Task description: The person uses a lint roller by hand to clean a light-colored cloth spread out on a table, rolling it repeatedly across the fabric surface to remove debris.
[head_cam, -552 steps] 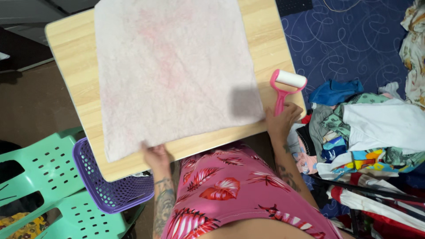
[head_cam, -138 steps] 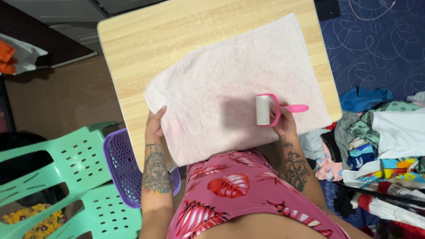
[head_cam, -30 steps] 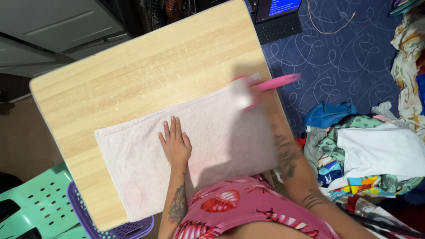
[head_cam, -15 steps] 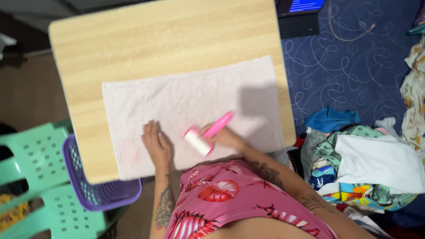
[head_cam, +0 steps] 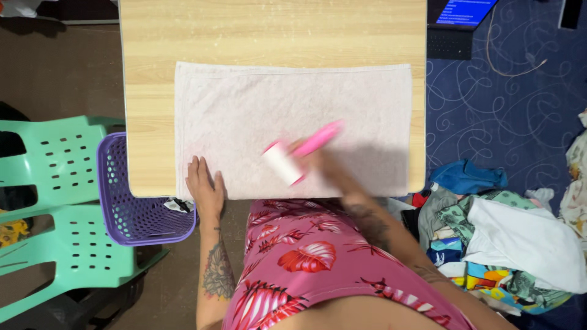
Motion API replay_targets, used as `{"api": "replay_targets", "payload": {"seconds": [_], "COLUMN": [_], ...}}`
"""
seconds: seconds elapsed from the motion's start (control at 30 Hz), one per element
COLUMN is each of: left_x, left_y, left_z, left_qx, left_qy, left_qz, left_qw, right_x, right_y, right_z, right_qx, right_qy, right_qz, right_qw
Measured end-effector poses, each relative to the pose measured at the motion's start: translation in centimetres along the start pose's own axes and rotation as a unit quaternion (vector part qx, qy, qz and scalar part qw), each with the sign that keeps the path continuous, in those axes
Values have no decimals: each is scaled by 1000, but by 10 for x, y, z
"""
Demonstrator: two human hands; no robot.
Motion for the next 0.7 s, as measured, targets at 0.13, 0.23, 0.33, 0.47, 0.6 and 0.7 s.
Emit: {"api": "replay_targets", "payload": {"seconds": [0.13,0.23,0.33,0.47,0.6,0.7], "left_x": [7,12,15,18,39,56], "left_y": [-1,-1,-1,1,-7,-19], "left_z": [6,1,-8,-21,-42,-53], "left_qx": [4,10,0,-52,-88,-120], "left_qy": [-44,-43,-49,41,94,129], "left_qz": [-74,-99,-110,-31,13,-23], "left_qw": [996,994,993,997,992,984], "right_x": [-70,-23,67,68,-71,-124], "right_y": [-19,-38,-28,-32,-77,-91], "right_z": [-18,1,-3,-50,-91,-102], "right_qx": [-113,-154,-103,-115,-36,-43], "right_qy": [-58,-134,-190,-178,92,15], "right_qz": [-105,-55,91,130,-118,-260], "right_qw": [986,977,972,969,988,964]}}
Point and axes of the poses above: each hand's wrist, its own y-axis away from the middle knuckle, its own x-axis out of the back of the hand, z = x × y, the point moved 1 cm from there along -y, towards the middle knuckle, and after that the axes turned 13 degrees about -x, right-handed, at the moved point
